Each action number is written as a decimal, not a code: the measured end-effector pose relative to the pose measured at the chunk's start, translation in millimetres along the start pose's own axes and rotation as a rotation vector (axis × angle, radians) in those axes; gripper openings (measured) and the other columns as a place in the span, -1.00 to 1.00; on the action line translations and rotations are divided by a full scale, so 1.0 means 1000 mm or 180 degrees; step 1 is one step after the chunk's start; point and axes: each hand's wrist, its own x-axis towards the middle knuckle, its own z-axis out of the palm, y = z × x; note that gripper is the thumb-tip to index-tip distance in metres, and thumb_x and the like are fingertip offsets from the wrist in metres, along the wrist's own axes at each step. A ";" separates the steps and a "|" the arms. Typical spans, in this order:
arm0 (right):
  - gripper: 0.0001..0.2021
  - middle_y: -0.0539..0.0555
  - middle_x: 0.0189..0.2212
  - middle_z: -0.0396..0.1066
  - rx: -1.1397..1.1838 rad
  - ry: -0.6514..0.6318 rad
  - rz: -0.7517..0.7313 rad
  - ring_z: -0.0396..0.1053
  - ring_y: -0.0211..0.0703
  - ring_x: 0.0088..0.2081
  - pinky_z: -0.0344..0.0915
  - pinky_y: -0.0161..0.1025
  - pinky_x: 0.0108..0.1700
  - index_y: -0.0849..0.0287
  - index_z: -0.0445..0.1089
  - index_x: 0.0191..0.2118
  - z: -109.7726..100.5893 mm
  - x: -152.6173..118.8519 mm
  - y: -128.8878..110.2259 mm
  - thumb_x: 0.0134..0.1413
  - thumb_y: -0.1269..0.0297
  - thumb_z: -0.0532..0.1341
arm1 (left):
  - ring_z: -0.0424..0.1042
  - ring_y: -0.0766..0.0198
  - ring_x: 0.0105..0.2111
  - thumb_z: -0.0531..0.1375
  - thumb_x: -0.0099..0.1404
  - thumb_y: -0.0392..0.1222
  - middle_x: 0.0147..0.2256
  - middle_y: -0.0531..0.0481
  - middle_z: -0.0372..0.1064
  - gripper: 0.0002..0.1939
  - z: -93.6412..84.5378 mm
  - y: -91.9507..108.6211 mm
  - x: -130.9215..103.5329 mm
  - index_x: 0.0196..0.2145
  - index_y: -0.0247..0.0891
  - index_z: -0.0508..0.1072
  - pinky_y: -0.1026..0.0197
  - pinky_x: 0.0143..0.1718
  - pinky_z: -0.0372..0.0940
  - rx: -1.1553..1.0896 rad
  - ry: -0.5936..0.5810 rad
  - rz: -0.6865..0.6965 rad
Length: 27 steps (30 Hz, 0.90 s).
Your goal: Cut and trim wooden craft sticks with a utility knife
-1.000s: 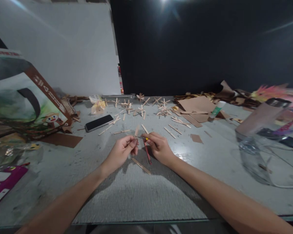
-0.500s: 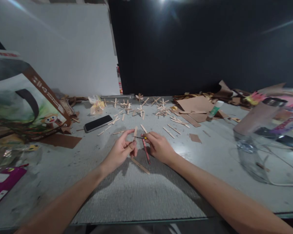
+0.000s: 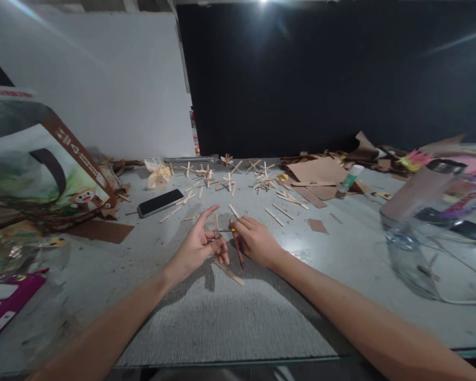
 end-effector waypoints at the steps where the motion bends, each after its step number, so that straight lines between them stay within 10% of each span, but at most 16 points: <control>1: -0.78 0.17 -0.27 0.45 -0.0006 0.0000 0.0001 0.37 0.02 -0.22 0.31 -0.13 -0.22 0.15 0.37 -0.06 0.001 0.000 0.000 0.30 0.51 0.07 | 0.56 0.19 -0.55 0.43 0.21 0.07 -0.50 0.15 0.45 0.06 0.000 -0.001 0.000 0.43 -0.13 -0.11 0.22 -0.45 0.41 0.0019 0.0007 -0.0015; 27: -0.68 0.14 -0.31 0.43 -0.0135 0.0092 0.0151 0.31 0.03 -0.25 0.24 -0.13 -0.22 0.13 0.36 -0.13 0.007 -0.001 0.003 0.12 0.66 0.07 | 0.52 0.20 -0.62 0.45 0.14 0.14 -0.54 0.17 0.45 -0.11 -0.001 -0.009 0.004 0.22 -0.13 0.06 0.24 -0.52 0.37 -0.0041 0.0089 -0.0058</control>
